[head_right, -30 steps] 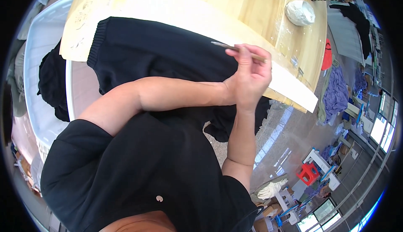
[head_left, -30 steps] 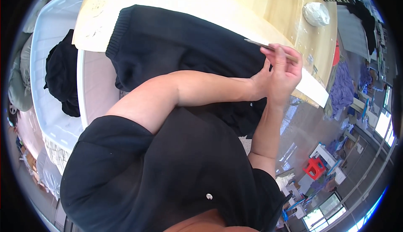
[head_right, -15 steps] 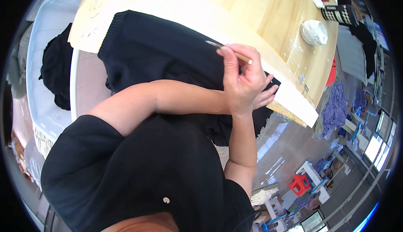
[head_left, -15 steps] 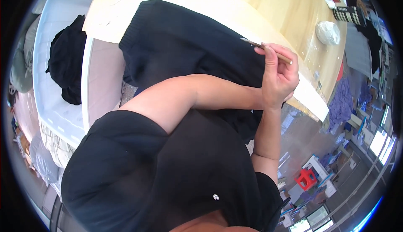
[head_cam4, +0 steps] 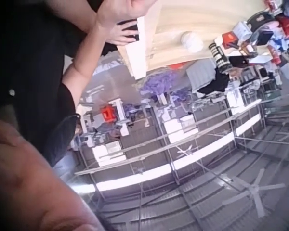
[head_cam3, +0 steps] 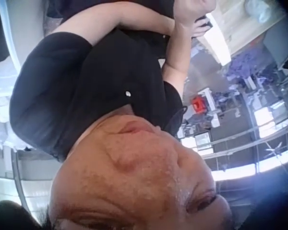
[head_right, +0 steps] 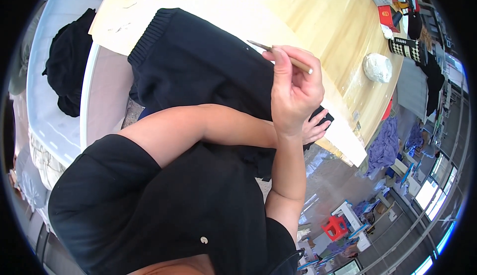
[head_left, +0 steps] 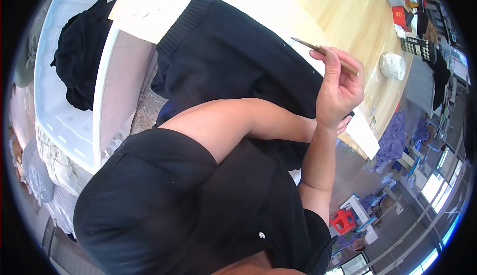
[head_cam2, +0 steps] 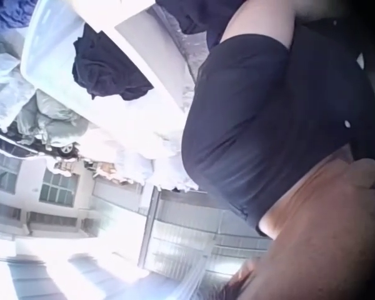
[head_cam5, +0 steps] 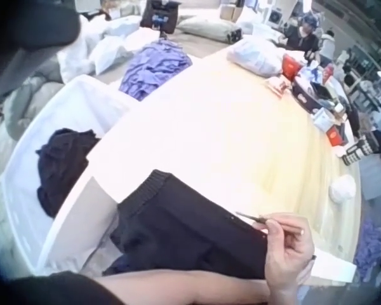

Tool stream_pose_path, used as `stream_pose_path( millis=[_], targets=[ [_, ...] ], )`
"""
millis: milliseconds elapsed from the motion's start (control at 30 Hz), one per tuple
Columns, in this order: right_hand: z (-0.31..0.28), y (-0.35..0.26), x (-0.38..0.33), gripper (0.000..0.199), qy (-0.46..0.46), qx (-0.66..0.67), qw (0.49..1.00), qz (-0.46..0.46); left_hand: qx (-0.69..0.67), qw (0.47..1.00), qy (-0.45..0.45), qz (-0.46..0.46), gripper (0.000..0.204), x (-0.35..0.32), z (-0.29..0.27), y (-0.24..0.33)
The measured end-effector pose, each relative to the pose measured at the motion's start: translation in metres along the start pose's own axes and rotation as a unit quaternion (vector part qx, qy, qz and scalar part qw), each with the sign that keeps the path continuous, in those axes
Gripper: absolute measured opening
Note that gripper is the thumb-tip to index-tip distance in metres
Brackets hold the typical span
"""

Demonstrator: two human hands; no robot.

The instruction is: Marking layout lines on black garments using a paper template and a white marking tool.

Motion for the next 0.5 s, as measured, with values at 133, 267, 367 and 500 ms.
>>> stream_pose_path(
  millis=[133,267,367,500],
  targets=[
    [0.013,-0.001,-0.003,0.013,-0.035,0.032,0.998,0.037,0.018,1.0,-0.007,-0.007,0.04,0.003,0.005,0.004],
    [0.038,0.008,-0.005,0.011,-0.084,0.019,0.996,0.018,0.038,0.999,-0.021,-0.01,0.04,0.005,0.009,0.014],
    [0.055,0.01,0.0,0.009,-0.1,0.017,0.995,-0.007,0.051,0.998,-0.031,-0.016,0.04,0.004,0.013,0.019],
    [0.073,0.024,0.012,0.01,-0.119,-0.046,0.991,-0.039,0.061,0.997,-0.041,-0.016,0.039,0.004,0.018,0.019]
  ],
)
Point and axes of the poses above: each hand's wrist, its own x-axis towards the middle knuckle, its own z-axis out of the palm, y = z × x, the point moved 4 cm from there along x, towards the middle knuckle, and after that the axes turned 9 degrees about z, right-handed, at the moved point
